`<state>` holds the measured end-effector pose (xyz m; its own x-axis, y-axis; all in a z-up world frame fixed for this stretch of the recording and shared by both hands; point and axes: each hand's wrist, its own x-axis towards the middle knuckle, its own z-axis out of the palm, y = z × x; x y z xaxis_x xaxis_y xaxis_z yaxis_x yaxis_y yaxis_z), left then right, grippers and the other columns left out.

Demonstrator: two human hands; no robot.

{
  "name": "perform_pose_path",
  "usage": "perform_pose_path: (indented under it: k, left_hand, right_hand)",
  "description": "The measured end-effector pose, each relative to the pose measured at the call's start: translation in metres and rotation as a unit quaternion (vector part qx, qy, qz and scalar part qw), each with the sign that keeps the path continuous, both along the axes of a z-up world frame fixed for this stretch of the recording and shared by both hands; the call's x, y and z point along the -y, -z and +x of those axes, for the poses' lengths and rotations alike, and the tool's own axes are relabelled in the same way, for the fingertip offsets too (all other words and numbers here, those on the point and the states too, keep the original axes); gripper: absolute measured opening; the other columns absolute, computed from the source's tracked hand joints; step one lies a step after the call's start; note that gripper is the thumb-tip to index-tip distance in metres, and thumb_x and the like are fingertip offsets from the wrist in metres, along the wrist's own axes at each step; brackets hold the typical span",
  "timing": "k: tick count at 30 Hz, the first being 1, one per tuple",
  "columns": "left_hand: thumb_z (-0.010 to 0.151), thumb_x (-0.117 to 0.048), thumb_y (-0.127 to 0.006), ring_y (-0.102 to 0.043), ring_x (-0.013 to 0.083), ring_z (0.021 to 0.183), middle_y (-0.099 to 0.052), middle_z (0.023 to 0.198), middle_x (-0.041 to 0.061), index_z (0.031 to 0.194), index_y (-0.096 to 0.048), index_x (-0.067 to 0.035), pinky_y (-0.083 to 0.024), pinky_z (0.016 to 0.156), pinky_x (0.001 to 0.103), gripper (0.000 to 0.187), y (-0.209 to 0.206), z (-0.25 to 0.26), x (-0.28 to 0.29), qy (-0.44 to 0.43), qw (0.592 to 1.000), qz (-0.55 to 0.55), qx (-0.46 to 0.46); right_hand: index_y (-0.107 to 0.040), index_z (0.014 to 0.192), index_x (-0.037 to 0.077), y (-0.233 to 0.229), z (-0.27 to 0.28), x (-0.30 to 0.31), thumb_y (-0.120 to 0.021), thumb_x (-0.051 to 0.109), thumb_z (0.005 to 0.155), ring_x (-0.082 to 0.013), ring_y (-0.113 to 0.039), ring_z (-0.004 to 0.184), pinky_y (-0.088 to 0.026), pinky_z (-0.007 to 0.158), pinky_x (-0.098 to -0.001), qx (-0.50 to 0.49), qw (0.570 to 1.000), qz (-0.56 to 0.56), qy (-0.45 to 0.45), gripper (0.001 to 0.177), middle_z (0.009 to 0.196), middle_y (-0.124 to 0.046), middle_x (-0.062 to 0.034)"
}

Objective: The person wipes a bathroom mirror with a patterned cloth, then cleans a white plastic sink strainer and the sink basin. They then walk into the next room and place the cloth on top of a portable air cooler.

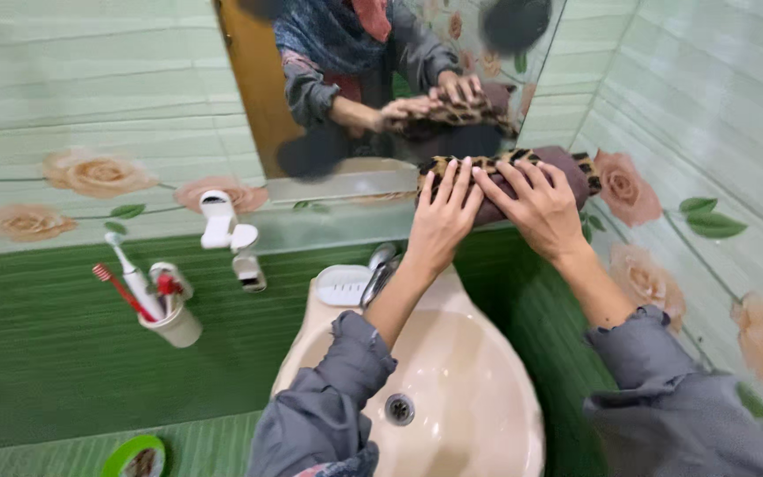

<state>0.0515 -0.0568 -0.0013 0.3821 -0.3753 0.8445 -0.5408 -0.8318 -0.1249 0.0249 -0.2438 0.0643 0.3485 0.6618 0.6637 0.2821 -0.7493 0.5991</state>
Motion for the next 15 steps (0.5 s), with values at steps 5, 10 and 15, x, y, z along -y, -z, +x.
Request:
perform_pose_path:
  k: [5,10,15]
  left_hand:
    - [0.084,-0.012,-0.067,-0.042,0.0355,0.148,-0.044,0.158,0.02,0.148,-0.05,-0.01,-0.031,0.121,0.059,0.067,0.033,0.049,0.05,-0.021,0.998,0.024,-0.062]
    - [0.077,-0.014,-0.07,-0.036,0.0375,0.148,-0.042,0.158,0.02,0.154,-0.043,-0.015,-0.024,0.121,0.061,0.082,0.059,0.078,0.071,0.017,0.977,-0.004,-0.214]
    - [0.073,-0.024,-0.072,-0.025,0.0376,0.151,-0.031,0.161,0.021,0.155,-0.035,-0.014,-0.016,0.12,0.061,0.091,0.056,0.09,0.06,0.036,0.935,0.067,-0.347]
  right_hand:
    - [-0.054,0.154,0.028,0.042,0.047,0.043,-0.062,0.014,0.092,-0.0248,-0.059,0.123,-0.047,0.103,-0.0437,-0.098,0.992,0.046,0.068,0.064,0.131,-0.062,-0.0064]
    - [-0.037,0.157,0.025,0.074,0.079,0.07,-0.073,0.022,0.069,-0.0386,-0.046,0.136,-0.036,0.114,-0.0543,-0.336,0.925,0.167,0.056,0.094,0.147,-0.049,-0.0144]
    - [-0.017,0.16,0.026,0.079,0.09,0.071,-0.077,0.047,0.079,-0.0405,-0.017,0.152,-0.017,0.12,-0.0601,-0.474,0.864,0.128,0.113,0.103,0.166,-0.021,-0.0129]
